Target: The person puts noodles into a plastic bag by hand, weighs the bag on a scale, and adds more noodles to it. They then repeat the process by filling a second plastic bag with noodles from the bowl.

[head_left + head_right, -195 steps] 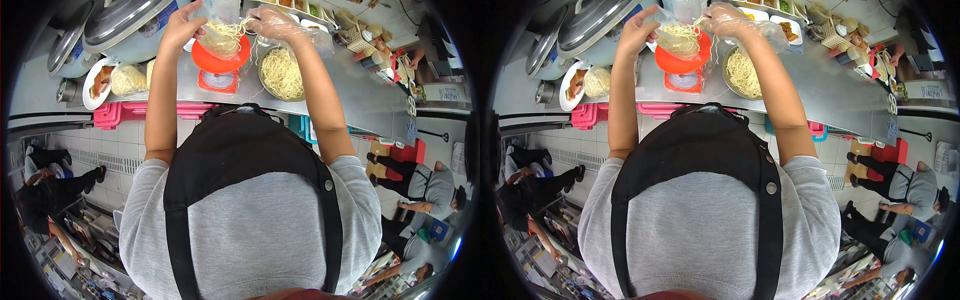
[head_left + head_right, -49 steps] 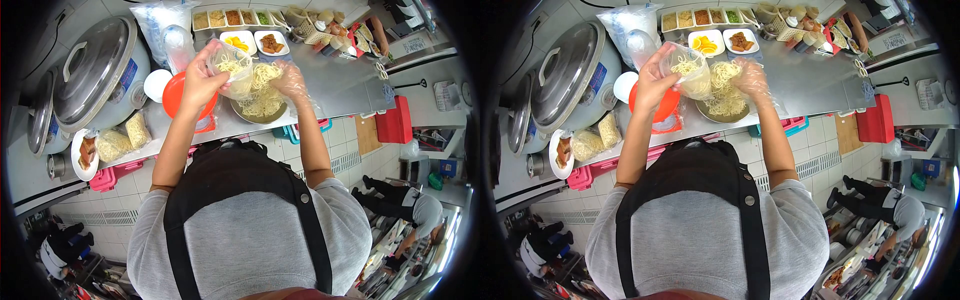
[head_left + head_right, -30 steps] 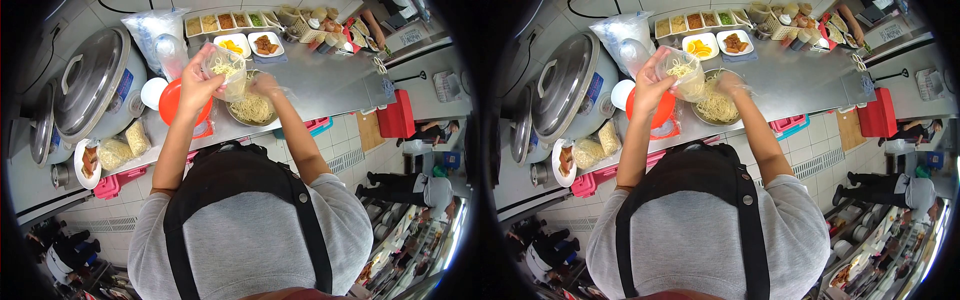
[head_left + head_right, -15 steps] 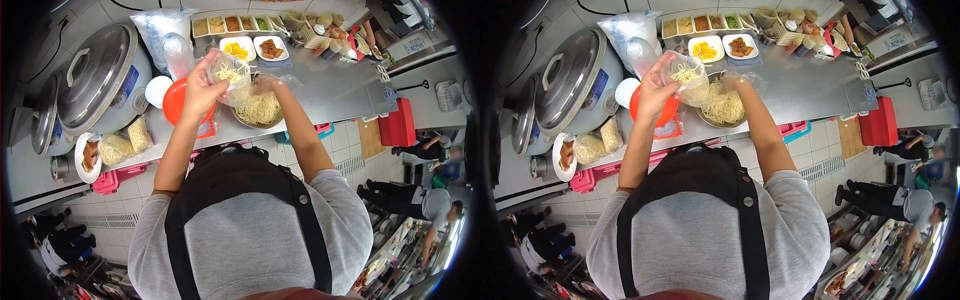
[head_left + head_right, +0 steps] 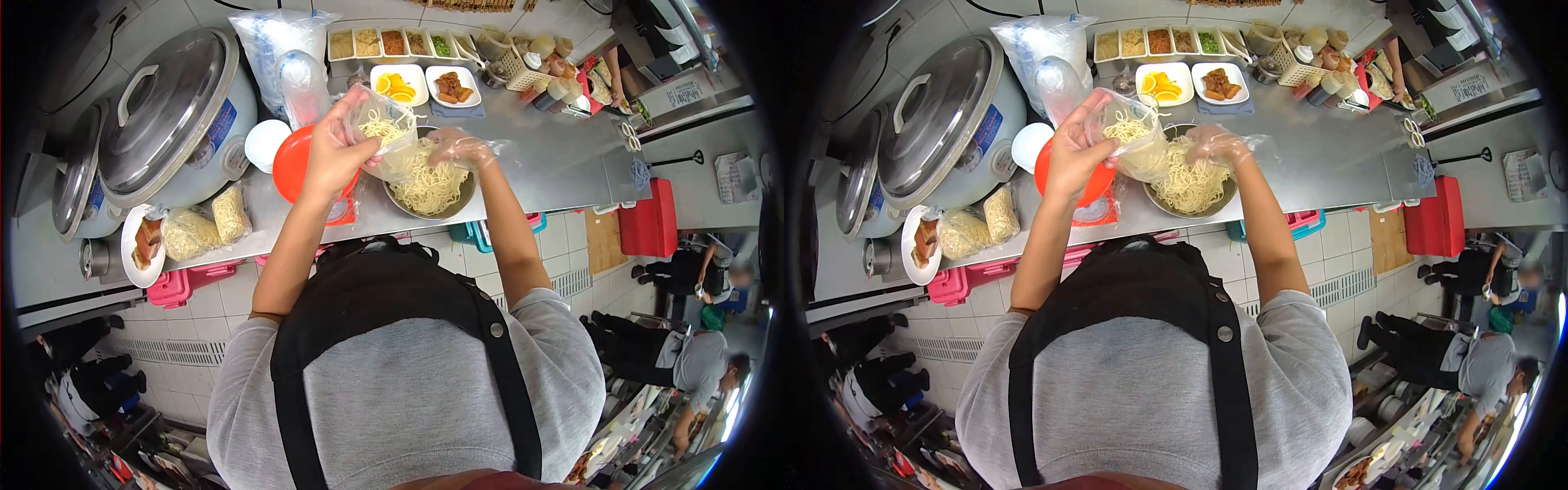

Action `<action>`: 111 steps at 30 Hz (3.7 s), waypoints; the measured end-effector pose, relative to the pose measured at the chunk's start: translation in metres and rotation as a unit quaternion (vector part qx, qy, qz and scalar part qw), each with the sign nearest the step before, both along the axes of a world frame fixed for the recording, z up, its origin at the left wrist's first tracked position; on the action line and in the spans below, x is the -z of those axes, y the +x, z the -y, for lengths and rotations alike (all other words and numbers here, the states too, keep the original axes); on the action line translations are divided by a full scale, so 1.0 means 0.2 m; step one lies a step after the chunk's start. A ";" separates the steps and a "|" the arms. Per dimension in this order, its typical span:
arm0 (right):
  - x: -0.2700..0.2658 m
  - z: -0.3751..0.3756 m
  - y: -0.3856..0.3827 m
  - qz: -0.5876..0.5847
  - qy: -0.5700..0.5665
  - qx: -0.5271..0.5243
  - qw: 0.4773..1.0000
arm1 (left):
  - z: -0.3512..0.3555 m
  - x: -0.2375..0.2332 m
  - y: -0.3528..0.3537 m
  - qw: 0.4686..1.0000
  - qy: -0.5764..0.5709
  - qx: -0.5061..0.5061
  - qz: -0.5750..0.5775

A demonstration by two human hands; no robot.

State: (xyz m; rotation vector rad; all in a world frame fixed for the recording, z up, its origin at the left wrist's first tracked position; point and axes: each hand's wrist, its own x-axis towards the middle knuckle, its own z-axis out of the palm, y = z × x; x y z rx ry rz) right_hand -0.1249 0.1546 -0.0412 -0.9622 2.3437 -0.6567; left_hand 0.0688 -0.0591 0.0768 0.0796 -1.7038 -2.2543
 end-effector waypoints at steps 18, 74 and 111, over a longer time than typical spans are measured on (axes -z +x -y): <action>0.03 0.21 0.20 -0.153 0.174 0.071 0.970 | -0.05 0.00 -0.04 1.000 0.008 0.005 0.002; -0.02 0.03 0.15 -0.166 -0.040 0.155 0.973 | -0.02 0.03 0.00 0.999 0.036 -0.005 -0.013; -0.15 -0.02 0.25 -0.034 0.053 0.057 0.996 | 0.00 0.02 0.02 0.999 0.031 -0.022 -0.002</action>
